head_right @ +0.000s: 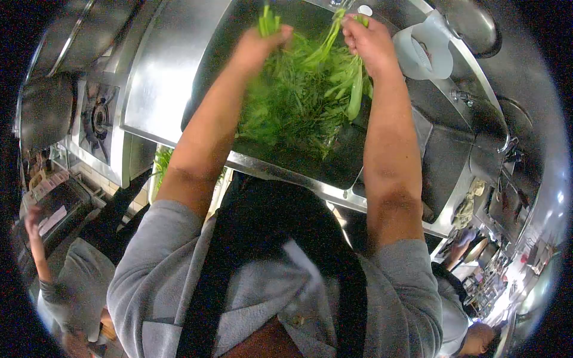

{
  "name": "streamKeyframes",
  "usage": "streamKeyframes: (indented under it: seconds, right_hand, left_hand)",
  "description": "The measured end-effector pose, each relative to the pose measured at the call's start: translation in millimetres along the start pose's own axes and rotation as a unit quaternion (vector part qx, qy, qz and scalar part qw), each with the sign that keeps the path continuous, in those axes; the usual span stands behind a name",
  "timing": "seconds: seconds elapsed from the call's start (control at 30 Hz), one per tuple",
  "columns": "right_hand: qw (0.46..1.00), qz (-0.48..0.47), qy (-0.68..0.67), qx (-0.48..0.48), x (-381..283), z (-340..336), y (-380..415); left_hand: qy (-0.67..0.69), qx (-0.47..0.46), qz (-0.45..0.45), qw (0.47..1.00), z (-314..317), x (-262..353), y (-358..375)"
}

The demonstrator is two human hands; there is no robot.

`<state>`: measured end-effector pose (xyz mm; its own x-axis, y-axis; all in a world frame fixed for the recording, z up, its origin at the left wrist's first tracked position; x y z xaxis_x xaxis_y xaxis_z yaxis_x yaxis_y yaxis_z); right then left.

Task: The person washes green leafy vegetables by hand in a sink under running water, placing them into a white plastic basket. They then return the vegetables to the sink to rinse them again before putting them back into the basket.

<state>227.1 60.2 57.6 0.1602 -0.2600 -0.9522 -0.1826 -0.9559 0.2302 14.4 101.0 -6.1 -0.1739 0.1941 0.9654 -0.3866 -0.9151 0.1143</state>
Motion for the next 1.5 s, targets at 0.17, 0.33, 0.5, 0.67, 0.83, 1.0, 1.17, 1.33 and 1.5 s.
streamKeyframes:
  seconds: [0.17, 0.33, 0.5, 0.67, 0.83, 1.0, 1.17, 1.33, 1.5]
  right_hand:
    - [0.995, -0.014, 0.074, -0.07, -9, 35, 4]
    - [0.99, 0.004, 0.114, -0.082, -5, 36, 4]
    - [0.937, -0.075, 0.338, -0.036, -7, 37, 6]
    - [0.929, -0.11, 0.354, -0.011, 1, 44, 8]
    - [0.974, -0.01, 0.196, 0.114, 32, 12, -1]
    - [0.983, 0.0, -0.12, 0.14, 29, -12, 4]
    - [0.997, -0.035, 0.005, 0.073, 6, -5, 9]
    - [0.985, -0.013, 0.159, -0.064, 15, 50, 11]
    - [0.999, 0.016, 0.026, -0.022, 22, 32, 9]
  left_hand:
    - [-0.053, -0.073, 0.024, 0.996, 38, 47, -12]
    - [-0.035, -0.064, -0.009, 0.997, 39, 44, -18]
    - [0.106, -0.003, 0.043, 0.993, 37, 38, -9]
    - [0.063, 0.014, 0.008, 0.998, 35, 27, -3]
    - [0.068, 0.045, -0.033, 0.996, 28, 21, 8]
    - [0.163, 0.027, -0.064, 0.984, 13, -2, 8]
    - [0.204, -0.064, -0.071, 0.974, 29, -17, 6]
    - [0.083, -0.031, -0.174, 0.981, 51, 8, 37]
    - [0.215, -0.065, -0.177, 0.958, 34, -29, 25]
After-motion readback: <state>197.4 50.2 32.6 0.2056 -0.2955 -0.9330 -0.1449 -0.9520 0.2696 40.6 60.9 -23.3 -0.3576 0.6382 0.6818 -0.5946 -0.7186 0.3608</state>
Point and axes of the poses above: each hand's wrist, its own y-axis away from the middle knuckle, its own z-axis out of the palm, x = y × z, the point moved 9 cm from there along -y, towards the middle knuckle, and after that the axes turned 7 degrees about y, right-handed, at the moved point
